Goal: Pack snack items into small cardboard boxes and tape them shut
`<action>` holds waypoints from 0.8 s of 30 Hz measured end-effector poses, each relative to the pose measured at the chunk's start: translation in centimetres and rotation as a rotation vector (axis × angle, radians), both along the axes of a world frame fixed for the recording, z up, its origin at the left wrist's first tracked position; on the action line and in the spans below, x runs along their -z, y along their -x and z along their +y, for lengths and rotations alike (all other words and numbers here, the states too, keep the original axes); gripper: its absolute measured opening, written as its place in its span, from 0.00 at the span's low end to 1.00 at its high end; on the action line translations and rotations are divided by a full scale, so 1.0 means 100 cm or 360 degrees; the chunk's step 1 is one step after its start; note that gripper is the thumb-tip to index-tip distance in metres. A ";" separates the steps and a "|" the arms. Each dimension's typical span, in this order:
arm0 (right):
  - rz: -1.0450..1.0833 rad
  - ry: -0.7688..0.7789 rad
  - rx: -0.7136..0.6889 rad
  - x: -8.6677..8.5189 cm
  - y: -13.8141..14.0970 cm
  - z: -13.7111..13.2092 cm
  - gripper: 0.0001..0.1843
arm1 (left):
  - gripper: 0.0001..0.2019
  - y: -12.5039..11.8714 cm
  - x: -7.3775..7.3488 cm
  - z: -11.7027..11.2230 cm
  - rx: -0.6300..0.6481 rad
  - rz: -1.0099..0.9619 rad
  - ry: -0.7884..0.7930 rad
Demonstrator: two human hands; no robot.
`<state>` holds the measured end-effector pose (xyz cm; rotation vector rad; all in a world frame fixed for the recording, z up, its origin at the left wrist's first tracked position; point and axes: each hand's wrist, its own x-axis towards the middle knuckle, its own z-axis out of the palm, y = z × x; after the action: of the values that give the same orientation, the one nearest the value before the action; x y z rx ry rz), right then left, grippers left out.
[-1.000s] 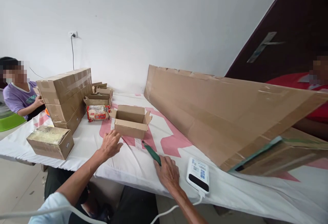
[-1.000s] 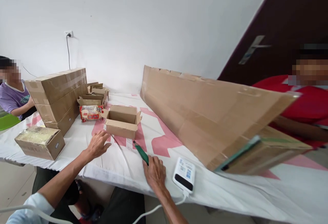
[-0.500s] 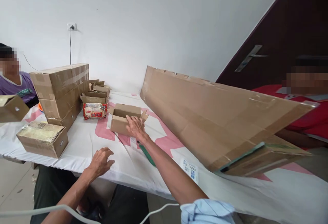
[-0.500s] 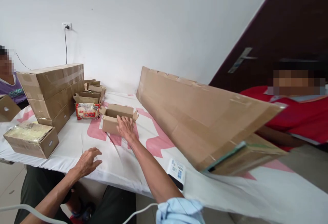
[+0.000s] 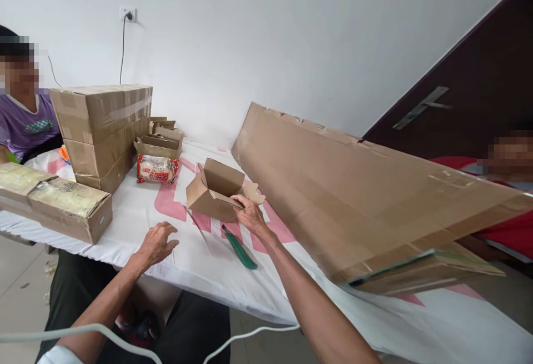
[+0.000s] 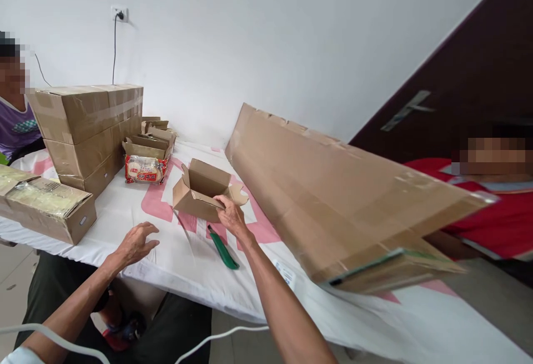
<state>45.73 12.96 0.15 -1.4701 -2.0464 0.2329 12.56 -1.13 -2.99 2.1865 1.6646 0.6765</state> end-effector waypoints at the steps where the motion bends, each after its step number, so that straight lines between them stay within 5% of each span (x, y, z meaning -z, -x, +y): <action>1: -0.0002 0.0000 -0.0001 0.000 0.000 -0.001 0.20 | 0.15 -0.001 -0.003 0.001 0.0002 0.0007 -0.0005; 5: -0.0075 -0.0021 -0.0007 -0.006 0.000 -0.007 0.22 | 0.17 -0.005 -0.016 0.003 0.0007 0.0029 -0.0019; 8: -0.0203 -0.0057 -0.0039 -0.017 0.011 -0.013 0.24 | 0.31 -0.021 -0.033 0.013 -0.0085 0.0095 -0.0194; 13: -0.0503 -0.0105 -0.0108 -0.041 0.065 -0.026 0.22 | 0.41 -0.056 -0.067 0.059 -0.0019 0.0310 -0.0508; 17: -0.0649 -0.0145 -0.0137 -0.060 0.123 -0.045 0.17 | 0.27 -0.049 -0.075 0.094 -0.0196 0.0199 -0.0411; 19: -0.0662 -0.0166 -0.0157 -0.069 0.150 -0.055 0.17 | 0.16 -0.031 -0.076 0.104 -0.0227 0.0172 -0.0431; 24: -0.0596 -0.0209 -0.0186 -0.092 0.203 -0.074 0.17 | 0.10 0.017 -0.081 0.111 -0.0176 -0.0006 -0.0544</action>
<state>25.39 5.53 9.36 -1.3948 -2.3956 -0.1407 10.85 9.94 5.09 2.3238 1.7887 1.0642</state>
